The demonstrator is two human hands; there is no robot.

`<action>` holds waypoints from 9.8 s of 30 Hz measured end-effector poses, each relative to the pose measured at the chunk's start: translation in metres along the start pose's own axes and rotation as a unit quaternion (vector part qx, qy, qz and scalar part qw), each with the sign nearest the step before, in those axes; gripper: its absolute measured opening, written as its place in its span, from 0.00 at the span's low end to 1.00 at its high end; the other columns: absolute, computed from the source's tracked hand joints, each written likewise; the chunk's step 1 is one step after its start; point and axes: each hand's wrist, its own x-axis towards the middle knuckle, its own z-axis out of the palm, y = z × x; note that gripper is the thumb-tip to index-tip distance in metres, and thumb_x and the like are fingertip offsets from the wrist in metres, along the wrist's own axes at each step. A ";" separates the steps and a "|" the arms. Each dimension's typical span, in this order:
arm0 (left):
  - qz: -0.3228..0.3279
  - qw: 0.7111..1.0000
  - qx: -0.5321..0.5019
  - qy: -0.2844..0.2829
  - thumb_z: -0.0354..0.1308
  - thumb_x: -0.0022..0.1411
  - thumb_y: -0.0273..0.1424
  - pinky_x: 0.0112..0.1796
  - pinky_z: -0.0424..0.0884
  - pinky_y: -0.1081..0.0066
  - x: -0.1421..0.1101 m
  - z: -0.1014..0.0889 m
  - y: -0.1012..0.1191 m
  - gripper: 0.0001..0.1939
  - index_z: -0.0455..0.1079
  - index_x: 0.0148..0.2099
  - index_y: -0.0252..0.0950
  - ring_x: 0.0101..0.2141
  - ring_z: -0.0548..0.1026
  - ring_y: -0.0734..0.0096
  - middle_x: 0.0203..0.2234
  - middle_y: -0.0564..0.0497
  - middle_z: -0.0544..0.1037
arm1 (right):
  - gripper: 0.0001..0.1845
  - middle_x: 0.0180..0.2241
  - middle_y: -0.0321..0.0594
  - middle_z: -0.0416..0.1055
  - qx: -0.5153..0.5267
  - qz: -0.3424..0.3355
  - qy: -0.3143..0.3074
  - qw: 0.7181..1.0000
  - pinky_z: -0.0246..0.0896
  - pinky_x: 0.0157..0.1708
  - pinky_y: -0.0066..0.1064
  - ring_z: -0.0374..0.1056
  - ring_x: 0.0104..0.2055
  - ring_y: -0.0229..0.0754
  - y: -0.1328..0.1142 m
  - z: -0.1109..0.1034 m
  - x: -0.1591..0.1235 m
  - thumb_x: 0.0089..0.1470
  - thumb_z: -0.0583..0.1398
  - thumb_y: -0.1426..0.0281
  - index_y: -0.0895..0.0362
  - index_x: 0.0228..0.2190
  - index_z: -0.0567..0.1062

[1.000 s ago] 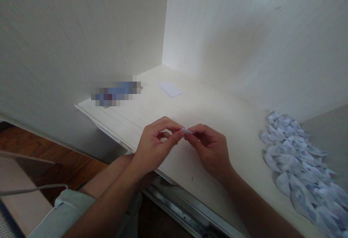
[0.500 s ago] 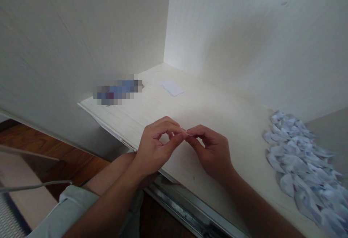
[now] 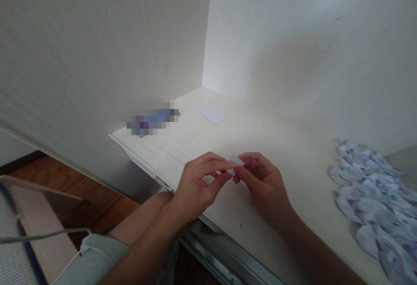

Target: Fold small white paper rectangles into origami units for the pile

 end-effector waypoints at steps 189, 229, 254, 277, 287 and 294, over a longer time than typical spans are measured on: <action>-0.192 0.977 -0.089 -0.024 0.67 0.60 0.32 0.32 0.77 0.72 0.015 -0.014 -0.007 0.05 0.78 0.38 0.35 0.28 0.80 0.72 0.27 0.52 0.81 | 0.11 0.25 0.33 0.76 -0.053 -0.030 -0.042 0.997 0.69 0.33 0.32 0.73 0.28 0.37 0.014 -0.006 0.007 0.53 0.71 0.62 0.53 0.31 0.76; -0.190 0.981 0.040 -0.011 0.73 0.57 0.32 0.25 0.72 0.77 0.013 -0.005 0.011 0.06 0.84 0.39 0.40 0.24 0.77 0.72 0.24 0.54 0.83 | 0.04 0.34 0.37 0.79 -0.104 -0.070 -0.032 0.992 0.71 0.38 0.33 0.74 0.36 0.39 0.007 -0.010 -0.004 0.59 0.69 0.66 0.53 0.35 0.82; -0.214 0.977 -0.024 0.007 0.73 0.58 0.31 0.33 0.82 0.74 0.013 -0.005 0.009 0.07 0.84 0.40 0.39 0.30 0.85 0.67 0.30 0.50 0.87 | 0.04 0.26 0.35 0.80 -0.080 -0.031 -0.011 0.996 0.72 0.29 0.31 0.74 0.26 0.37 0.006 -0.010 0.000 0.54 0.71 0.66 0.53 0.32 0.85; -0.208 0.978 0.020 0.002 0.73 0.57 0.29 0.30 0.80 0.76 0.012 -0.004 0.010 0.03 0.85 0.36 0.40 0.28 0.85 0.68 0.29 0.50 0.87 | 0.12 0.29 0.39 0.82 -0.157 -0.056 -0.032 0.985 0.66 0.30 0.31 0.73 0.29 0.39 0.010 -0.009 -0.004 0.59 0.69 0.61 0.58 0.33 0.82; -0.211 0.977 0.008 -0.004 0.72 0.57 0.29 0.30 0.80 0.75 0.013 -0.004 0.009 0.02 0.85 0.34 0.40 0.28 0.84 0.67 0.29 0.49 0.87 | 0.07 0.25 0.37 0.81 -0.170 -0.067 -0.024 0.983 0.67 0.29 0.29 0.74 0.27 0.38 0.007 -0.011 -0.002 0.58 0.68 0.67 0.56 0.29 0.84; -0.200 0.979 0.038 0.004 0.71 0.57 0.29 0.29 0.78 0.74 0.012 -0.005 0.008 0.02 0.85 0.34 0.41 0.28 0.83 0.68 0.28 0.50 0.86 | 0.06 0.24 0.37 0.81 -0.185 -0.065 -0.009 0.981 0.67 0.27 0.29 0.75 0.26 0.38 0.007 -0.012 -0.003 0.57 0.70 0.68 0.57 0.29 0.85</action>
